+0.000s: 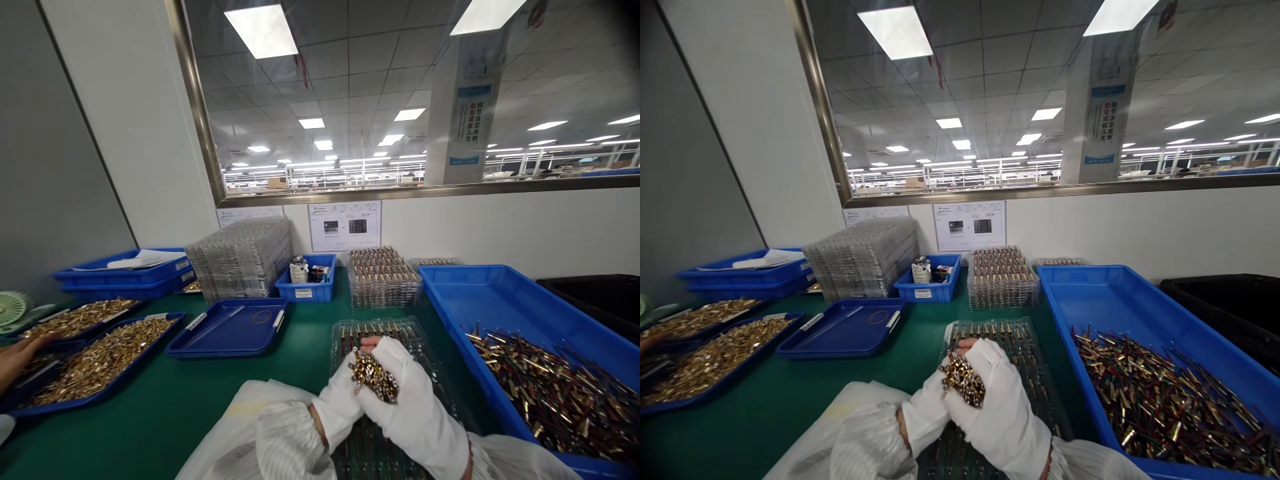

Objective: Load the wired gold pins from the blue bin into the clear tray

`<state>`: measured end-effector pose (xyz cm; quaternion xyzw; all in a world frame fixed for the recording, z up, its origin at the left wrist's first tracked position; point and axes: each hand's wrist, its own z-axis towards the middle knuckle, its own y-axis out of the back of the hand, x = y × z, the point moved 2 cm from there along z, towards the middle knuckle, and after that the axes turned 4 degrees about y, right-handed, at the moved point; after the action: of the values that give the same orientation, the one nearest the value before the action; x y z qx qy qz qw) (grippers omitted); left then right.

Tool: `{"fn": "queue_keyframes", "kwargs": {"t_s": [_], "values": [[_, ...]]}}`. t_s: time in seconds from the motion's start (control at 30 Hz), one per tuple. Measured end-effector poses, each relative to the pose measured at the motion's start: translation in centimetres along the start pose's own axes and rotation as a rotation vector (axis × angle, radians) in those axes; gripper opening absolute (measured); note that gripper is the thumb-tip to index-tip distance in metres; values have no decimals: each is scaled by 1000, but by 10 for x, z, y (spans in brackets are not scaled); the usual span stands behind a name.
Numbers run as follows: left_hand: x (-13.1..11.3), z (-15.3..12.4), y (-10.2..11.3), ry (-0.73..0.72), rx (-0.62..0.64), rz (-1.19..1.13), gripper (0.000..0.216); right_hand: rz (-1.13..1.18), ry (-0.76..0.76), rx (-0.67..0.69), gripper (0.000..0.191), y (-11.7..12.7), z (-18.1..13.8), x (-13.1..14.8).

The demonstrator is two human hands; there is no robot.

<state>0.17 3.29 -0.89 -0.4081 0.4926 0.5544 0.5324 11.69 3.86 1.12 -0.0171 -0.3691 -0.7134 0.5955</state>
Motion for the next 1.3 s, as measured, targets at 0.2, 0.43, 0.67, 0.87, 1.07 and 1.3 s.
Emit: {"fn": "queue_keyframes", "kwargs": {"t_s": [0.2,0.43,0.67,0.87,1.07,1.3], "values": [[9,3,6,-139,-75,191,18,34,100,-15,48,-1,-1,-4],[-9,7,-2,-102,0,69,24,42,177,17,46,2,0,0],[-29,4,-8,-138,72,-36,28,58,201,28,46,3,-1,3],[-30,3,-5,-111,11,-21,23,75,212,28,47,4,0,6],[-16,4,0,-55,-71,1,16,89,179,15,41,4,1,5],[-5,8,-5,-68,14,152,13,258,-20,22,32,2,2,-6]]}}
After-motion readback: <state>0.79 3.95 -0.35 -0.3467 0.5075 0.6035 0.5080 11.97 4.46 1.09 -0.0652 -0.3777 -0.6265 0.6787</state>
